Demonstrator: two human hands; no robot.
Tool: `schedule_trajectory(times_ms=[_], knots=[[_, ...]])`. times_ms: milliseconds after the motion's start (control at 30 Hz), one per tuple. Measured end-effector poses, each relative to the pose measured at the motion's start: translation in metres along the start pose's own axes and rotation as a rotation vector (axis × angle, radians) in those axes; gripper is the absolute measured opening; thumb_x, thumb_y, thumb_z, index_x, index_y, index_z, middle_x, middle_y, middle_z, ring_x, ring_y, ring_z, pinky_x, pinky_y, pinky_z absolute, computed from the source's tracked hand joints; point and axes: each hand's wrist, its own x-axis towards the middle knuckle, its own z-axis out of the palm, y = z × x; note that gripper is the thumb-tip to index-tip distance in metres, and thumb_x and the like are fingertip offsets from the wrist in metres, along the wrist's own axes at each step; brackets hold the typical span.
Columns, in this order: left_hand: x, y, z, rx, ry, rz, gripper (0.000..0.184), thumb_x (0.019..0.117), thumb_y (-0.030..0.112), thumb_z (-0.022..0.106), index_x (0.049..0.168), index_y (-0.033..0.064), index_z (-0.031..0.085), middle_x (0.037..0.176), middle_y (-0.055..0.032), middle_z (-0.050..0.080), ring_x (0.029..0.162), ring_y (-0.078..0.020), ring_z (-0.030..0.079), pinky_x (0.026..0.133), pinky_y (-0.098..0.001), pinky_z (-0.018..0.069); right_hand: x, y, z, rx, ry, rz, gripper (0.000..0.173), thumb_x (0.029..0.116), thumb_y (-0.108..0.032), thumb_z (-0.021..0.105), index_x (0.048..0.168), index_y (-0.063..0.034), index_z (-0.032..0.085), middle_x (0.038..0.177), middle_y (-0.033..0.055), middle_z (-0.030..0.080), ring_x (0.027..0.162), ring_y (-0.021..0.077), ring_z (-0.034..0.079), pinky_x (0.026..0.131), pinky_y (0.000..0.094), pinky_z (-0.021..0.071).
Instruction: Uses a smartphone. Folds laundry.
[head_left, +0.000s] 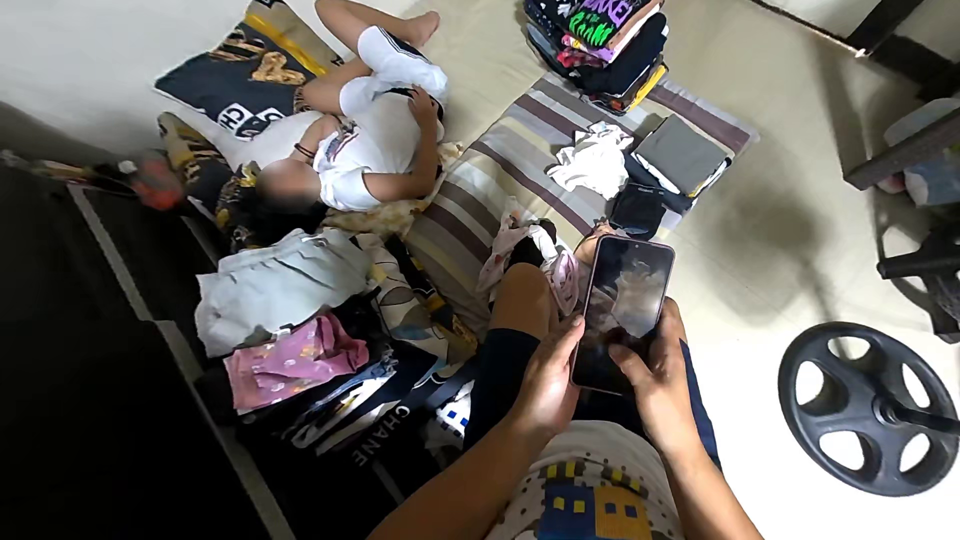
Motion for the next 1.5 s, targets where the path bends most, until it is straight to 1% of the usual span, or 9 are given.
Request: schedule_trajectory(times_ms=[267, 400, 567, 667, 767, 967, 1233, 1400, 1500], knots=[[0.0, 0.0, -0.002, -0.007, -0.019, -0.014, 0.043, 0.1122, 0.022, 0.03, 0.14, -0.0043, 0.049, 0.128, -0.016, 0.065, 0.119, -0.0213, 0.065, 0.103, -0.0391, 0.0535, -0.002, 0.0, 0.001, 0.021, 0.005, 0.014, 0.076, 0.0837, -0.003, 0.061, 0.151, 0.0101, 0.027, 0.139, 0.0179, 0.052, 0.125, 0.0113, 0.057, 0.104, 0.0237, 0.0498], [0.001, -0.001, -0.003, -0.019, -0.037, -0.019, 0.045, 0.113, 0.025, 0.029, 0.141, -0.004, 0.048, 0.129, -0.0174, 0.065, 0.12, -0.0233, 0.065, 0.104, -0.041, 0.0534, -0.002, 0.001, -0.002, 0.1, -0.011, 0.022, 0.061, 0.0918, -0.004, 0.047, 0.149, 0.0095, 0.03, 0.134, 0.015, 0.054, 0.122, 0.0103, 0.058, 0.103, 0.0251, 0.0503], [0.002, -0.001, -0.004, -0.017, -0.052, -0.028, 0.045, 0.1131, 0.025, 0.028, 0.144, -0.0031, 0.046, 0.13, -0.018, 0.065, 0.12, -0.0246, 0.065, 0.104, -0.042, 0.0537, 0.004, 0.007, -0.011, 0.173, -0.003, 0.007, 0.043, 0.1015, -0.01, 0.029, 0.137, 0.0058, 0.047, 0.123, 0.0106, 0.062, 0.113, 0.0127, 0.062, 0.099, 0.0297, 0.0528], [0.001, -0.004, -0.004, -0.002, -0.039, -0.03, 0.044, 0.1129, 0.024, 0.03, 0.141, -0.0041, 0.048, 0.128, -0.0174, 0.066, 0.119, -0.0235, 0.065, 0.104, -0.0407, 0.054, 0.011, 0.001, -0.012, 0.084, 0.033, -0.017, 0.043, 0.0989, -0.01, 0.042, 0.138, 0.0069, 0.044, 0.12, 0.0101, 0.063, 0.111, 0.0097, 0.063, 0.097, 0.0255, 0.0535], [0.0, -0.006, -0.003, 0.03, -0.033, -0.019, 0.043, 0.1126, 0.022, 0.032, 0.141, -0.0049, 0.049, 0.13, -0.0169, 0.064, 0.121, -0.0217, 0.064, 0.105, -0.0391, 0.0526, 0.017, -0.006, -0.009, -0.006, 0.07, -0.022, 0.061, 0.0906, -0.011, 0.061, 0.145, 0.0055, 0.039, 0.121, 0.0121, 0.064, 0.108, 0.0106, 0.067, 0.091, 0.0242, 0.0574], [-0.002, -0.004, 0.0, 0.079, -0.03, 0.011, 0.04, 0.1122, 0.021, 0.033, 0.135, -0.0037, 0.055, 0.126, -0.0138, 0.067, 0.118, -0.0188, 0.065, 0.104, -0.0373, 0.0531, 0.026, -0.003, -0.003, -0.083, 0.125, -0.033, 0.062, 0.0886, -0.01, 0.07, 0.141, 0.0032, 0.041, 0.119, 0.0118, 0.065, 0.104, 0.0098, 0.069, 0.089, 0.0233, 0.0589], [0.0, -0.003, -0.004, 0.057, -0.007, -0.03, 0.042, 0.1127, 0.023, 0.032, 0.14, -0.0045, 0.05, 0.129, -0.0168, 0.065, 0.12, -0.0217, 0.064, 0.104, -0.0391, 0.0535, 0.023, -0.001, -0.009, 0.003, 0.083, -0.017, 0.047, 0.0946, -0.009, 0.054, 0.139, 0.0043, 0.044, 0.113, 0.0087, 0.066, 0.102, 0.0083, 0.067, 0.088, 0.023, 0.0568], [0.003, -0.002, -0.009, 0.012, -0.008, -0.032, 0.045, 0.113, 0.024, 0.03, 0.144, -0.0041, 0.046, 0.129, -0.0176, 0.065, 0.119, -0.0235, 0.065, 0.103, -0.0406, 0.0539, 0.014, 0.005, -0.011, 0.07, 0.046, 0.033, 0.034, 0.0999, -0.009, 0.041, 0.128, 0.0046, 0.055, 0.107, 0.0056, 0.068, 0.1, 0.0085, 0.066, 0.088, 0.0249, 0.0557], [0.003, 0.0, -0.009, -0.028, -0.005, -0.05, 0.045, 0.1133, 0.025, 0.029, 0.141, -0.0038, 0.048, 0.126, -0.0181, 0.066, 0.116, -0.0248, 0.067, 0.101, -0.0424, 0.0556, 0.01, 0.007, -0.012, 0.087, 0.007, 0.038, 0.038, 0.1012, -0.007, 0.037, 0.129, 0.0071, 0.058, 0.115, 0.008, 0.069, 0.105, 0.0108, 0.067, 0.094, 0.0278, 0.0558]])
